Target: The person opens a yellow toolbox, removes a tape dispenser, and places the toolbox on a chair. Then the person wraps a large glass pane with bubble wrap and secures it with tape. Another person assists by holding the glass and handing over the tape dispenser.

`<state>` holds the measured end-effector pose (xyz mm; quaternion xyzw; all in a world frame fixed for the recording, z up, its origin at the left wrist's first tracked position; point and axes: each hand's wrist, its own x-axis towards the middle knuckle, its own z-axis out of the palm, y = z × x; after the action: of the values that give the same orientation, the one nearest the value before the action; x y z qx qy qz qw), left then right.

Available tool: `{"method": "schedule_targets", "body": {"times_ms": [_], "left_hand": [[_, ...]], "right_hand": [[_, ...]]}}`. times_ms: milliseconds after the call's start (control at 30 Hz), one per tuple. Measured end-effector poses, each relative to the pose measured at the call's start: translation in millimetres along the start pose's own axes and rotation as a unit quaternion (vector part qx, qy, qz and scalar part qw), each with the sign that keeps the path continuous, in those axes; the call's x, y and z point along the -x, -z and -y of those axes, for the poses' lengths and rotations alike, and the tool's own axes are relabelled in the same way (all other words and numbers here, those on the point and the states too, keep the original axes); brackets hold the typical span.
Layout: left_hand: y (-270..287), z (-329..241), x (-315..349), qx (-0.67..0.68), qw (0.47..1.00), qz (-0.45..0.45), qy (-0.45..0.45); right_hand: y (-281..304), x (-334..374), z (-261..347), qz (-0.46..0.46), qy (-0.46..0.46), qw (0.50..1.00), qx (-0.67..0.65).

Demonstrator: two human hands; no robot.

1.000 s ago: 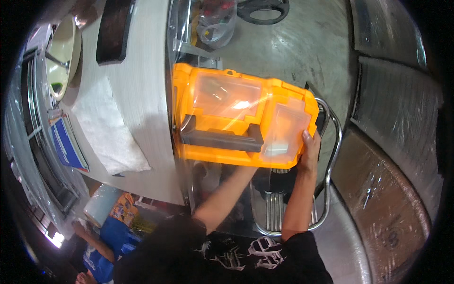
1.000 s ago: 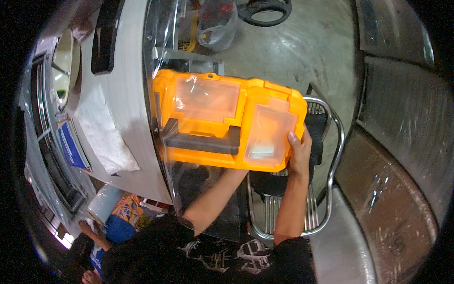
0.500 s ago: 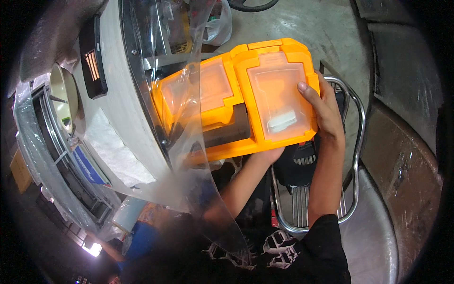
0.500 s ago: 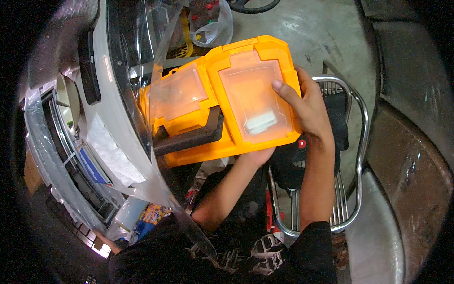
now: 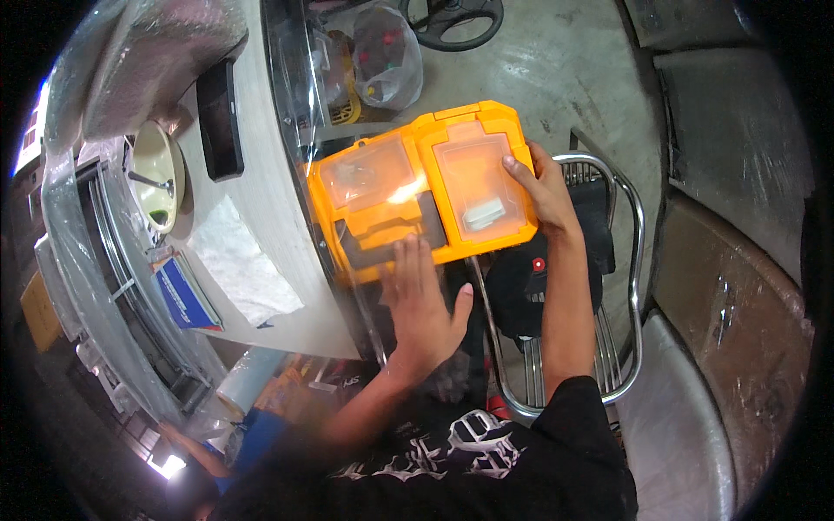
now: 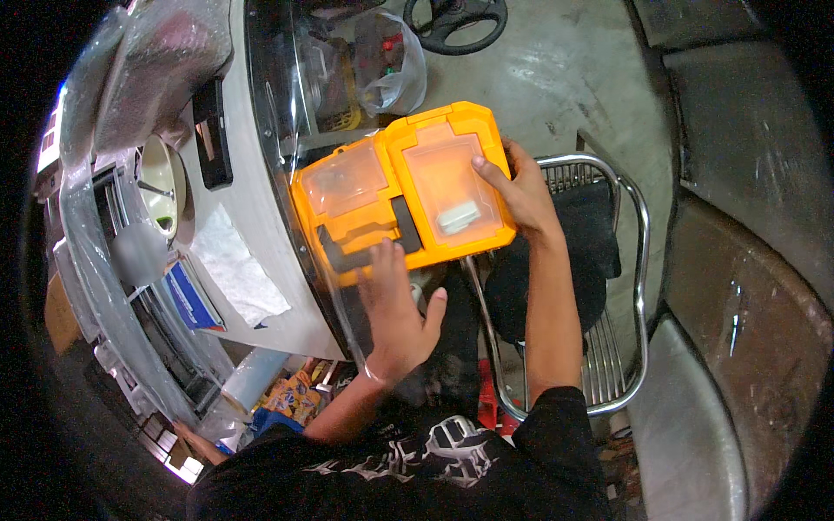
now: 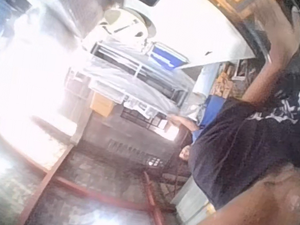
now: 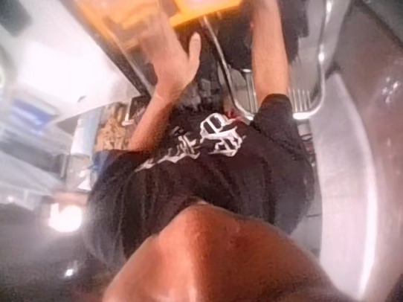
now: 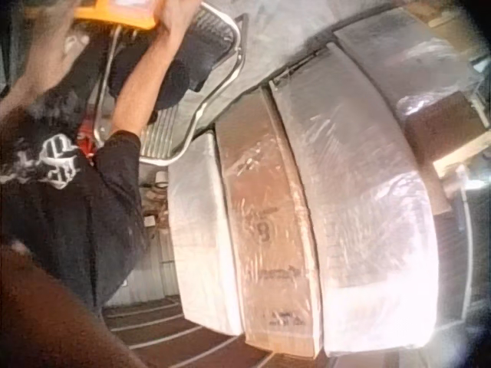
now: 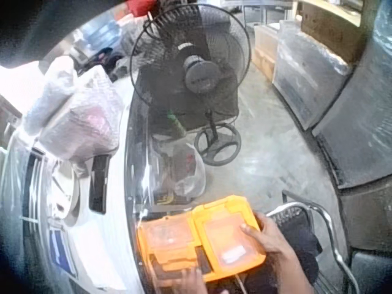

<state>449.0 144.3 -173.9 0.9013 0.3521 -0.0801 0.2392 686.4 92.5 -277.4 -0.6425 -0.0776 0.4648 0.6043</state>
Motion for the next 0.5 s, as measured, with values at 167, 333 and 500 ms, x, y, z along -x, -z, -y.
{"method": "schedule_targets", "body": {"times_ms": [167,333,500], "left_hand": [[-9.3,3.6,18.4,0.050,0.996,0.069,-0.005],[20.0,3.8,47.9,0.180,0.978,0.024,-0.102],[32.1,15.2,60.3,0.226,0.964,0.083,-0.110]], "right_hand": [[-9.3,3.6,7.3,-0.007,-0.011,1.000,0.005],[-18.7,14.1,12.8,-0.017,-0.008,1.000,0.013],[-39.0,26.3,-1.1,0.011,0.003,1.000,-0.013]]}}
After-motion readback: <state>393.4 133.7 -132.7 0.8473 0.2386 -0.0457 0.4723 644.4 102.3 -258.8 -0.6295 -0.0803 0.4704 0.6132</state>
